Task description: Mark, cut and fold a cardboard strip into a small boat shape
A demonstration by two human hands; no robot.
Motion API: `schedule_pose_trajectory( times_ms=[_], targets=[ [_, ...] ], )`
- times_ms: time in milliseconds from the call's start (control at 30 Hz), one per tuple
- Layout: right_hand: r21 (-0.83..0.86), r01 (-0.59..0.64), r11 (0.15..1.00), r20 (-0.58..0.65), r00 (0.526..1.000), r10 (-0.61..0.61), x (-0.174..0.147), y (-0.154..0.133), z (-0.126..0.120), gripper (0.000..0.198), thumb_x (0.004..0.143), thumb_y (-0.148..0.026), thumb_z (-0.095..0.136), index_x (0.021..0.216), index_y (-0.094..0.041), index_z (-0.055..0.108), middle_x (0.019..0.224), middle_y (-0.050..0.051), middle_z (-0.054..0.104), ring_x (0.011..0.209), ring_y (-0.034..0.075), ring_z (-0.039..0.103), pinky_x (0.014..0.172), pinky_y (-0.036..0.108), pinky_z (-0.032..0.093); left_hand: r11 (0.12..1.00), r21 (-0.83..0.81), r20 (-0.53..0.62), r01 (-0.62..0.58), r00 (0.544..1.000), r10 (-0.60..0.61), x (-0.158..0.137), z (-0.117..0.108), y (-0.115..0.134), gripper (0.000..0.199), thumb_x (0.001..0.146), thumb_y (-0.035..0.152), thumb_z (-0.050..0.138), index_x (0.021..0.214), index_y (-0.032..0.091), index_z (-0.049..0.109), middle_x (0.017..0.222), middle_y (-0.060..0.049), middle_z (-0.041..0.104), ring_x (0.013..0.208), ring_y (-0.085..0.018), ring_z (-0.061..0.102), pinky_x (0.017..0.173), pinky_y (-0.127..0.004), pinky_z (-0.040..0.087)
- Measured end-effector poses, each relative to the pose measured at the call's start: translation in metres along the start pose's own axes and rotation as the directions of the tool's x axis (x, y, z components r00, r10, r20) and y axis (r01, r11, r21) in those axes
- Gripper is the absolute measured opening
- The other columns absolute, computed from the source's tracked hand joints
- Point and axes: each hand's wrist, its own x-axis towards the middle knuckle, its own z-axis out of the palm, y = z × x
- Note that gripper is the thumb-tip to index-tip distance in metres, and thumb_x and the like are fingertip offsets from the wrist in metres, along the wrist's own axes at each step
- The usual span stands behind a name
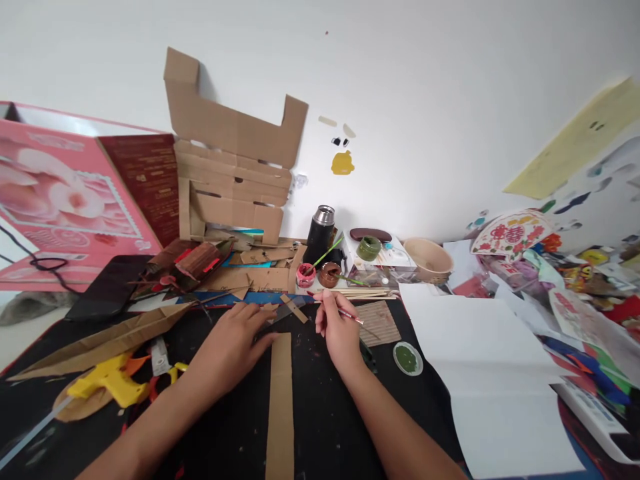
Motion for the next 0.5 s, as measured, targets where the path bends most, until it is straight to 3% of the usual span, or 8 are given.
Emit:
schedule_pose_trajectory(
  times_ms=[133, 300, 500],
  targets=[
    [-0.026, 0.033, 0.999, -0.067, 0.997, -0.035, -0.003, 0.012, -0.001, 0.063, 0.096, -0.081, 0.063, 0.082, -0.020, 0.070, 0.049, -0.007, 0.049, 0.041, 0.012, 0.045, 0.042, 0.023, 0.033, 0.998, 0.033, 0.069, 0.053, 0.996, -0.055, -0.008, 0.017, 0.004, 0.032, 0.100, 0.040, 0.074, 0.125, 0.020, 0.077, 0.126, -0.014, 0.076, 0.120, -0.038, 0.068, 0.109, -0.055, 0.053],
    [-0.087, 0.078, 0.993, -0.005, 0.997, -0.079, -0.008, 0.013, -0.009, 0.059, 0.099, -0.077, 0.063, 0.084, -0.020, 0.072, 0.048, -0.006, 0.050, 0.042, 0.012, 0.047, 0.044, 0.024, 0.036, 0.996, 0.033, 0.103, 0.085, 0.991, -0.088, -0.009, 0.027, 0.007, 0.036, 0.096, 0.053, 0.077, 0.109, 0.020, 0.072, 0.125, -0.017, 0.075, 0.121, -0.040, 0.067, 0.109, -0.056, 0.050],
    [-0.094, 0.104, 0.990, 0.089, 0.991, -0.096, -0.010, 0.019, -0.005, 0.055, 0.102, -0.072, 0.062, 0.083, -0.021, 0.071, 0.049, -0.006, 0.051, 0.041, 0.012, 0.048, 0.045, 0.024, 0.038, 0.972, -0.130, 0.130, 0.197, 0.975, -0.180, -0.005, 0.028, 0.014, 0.027, 0.089, 0.048, 0.078, 0.092, 0.024, 0.065, 0.106, -0.010, 0.073, 0.101, -0.035, 0.069, 0.091, -0.046, 0.053]
  ],
)
